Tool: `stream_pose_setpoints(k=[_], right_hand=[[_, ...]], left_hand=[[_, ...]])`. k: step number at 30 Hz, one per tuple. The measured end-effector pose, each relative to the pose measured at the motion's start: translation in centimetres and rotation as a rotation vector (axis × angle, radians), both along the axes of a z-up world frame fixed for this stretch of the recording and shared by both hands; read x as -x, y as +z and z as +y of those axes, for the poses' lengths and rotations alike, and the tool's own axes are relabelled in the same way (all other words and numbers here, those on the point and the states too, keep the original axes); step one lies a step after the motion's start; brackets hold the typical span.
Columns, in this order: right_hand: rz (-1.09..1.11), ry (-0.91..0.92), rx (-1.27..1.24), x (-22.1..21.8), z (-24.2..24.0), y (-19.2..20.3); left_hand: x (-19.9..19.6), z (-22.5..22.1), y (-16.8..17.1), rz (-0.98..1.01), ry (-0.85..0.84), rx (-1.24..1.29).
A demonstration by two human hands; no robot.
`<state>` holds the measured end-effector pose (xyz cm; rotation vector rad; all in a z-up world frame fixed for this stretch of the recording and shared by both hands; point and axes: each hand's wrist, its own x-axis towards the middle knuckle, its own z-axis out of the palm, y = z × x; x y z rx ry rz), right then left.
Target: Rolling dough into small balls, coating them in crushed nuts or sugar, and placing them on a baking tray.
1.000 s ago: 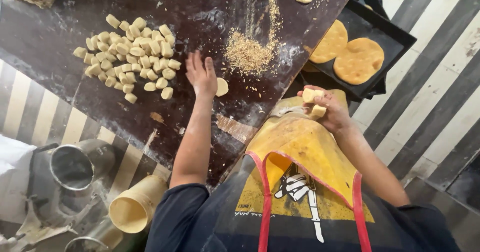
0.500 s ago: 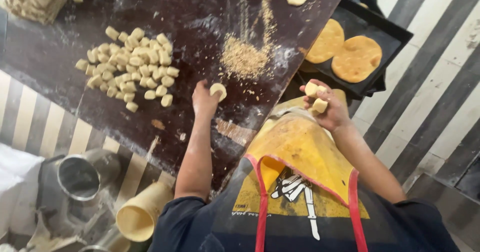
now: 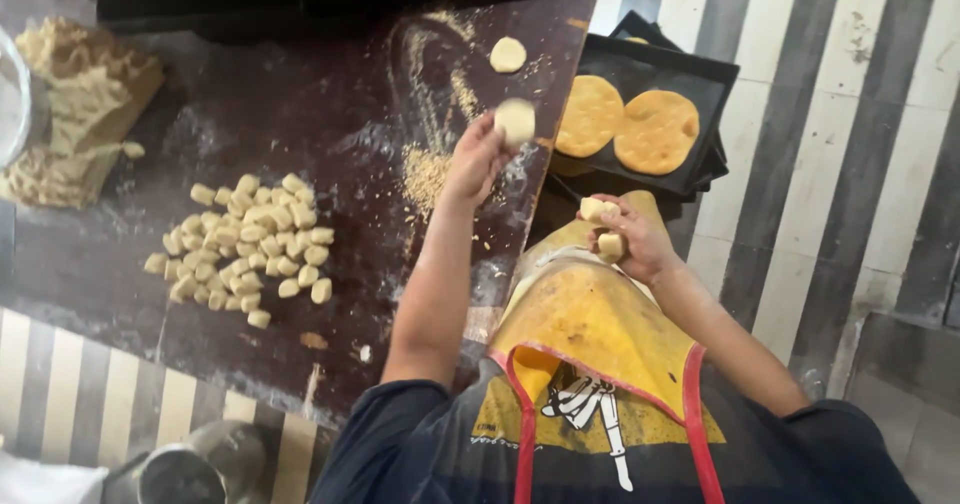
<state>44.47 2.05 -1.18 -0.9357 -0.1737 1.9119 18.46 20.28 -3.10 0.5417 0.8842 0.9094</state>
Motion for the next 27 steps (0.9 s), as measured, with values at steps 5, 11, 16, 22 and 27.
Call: stream_pose_setpoints(k=[5,11,16,22,27], right_hand=[[-0.091,0.024,0.038,0.1,-0.6,-0.3],[-0.044,0.214,-0.021,1.7,-0.1,-0.1],[-0.118,0.263,0.122,1.9,0.4,-0.8],[-0.083,0.217,0.215,1.4,-0.2,-2.5],[-0.114,0.186,0.162,1.6,0.4,-1.0]], left_hand=[[-5.0,-3.1,8.4,0.56,-0.399,-0.379],[-4.4,-10.5,9.6,0.806,-0.684,-0.587],[3.1,-12.8,7.8,1.014,-0.301,-0.4],[12.8,-16.2,3.2,1.554,-0.176,-0.438],[12.3,-16.5,1.6,1.616,0.039,-0.464]])
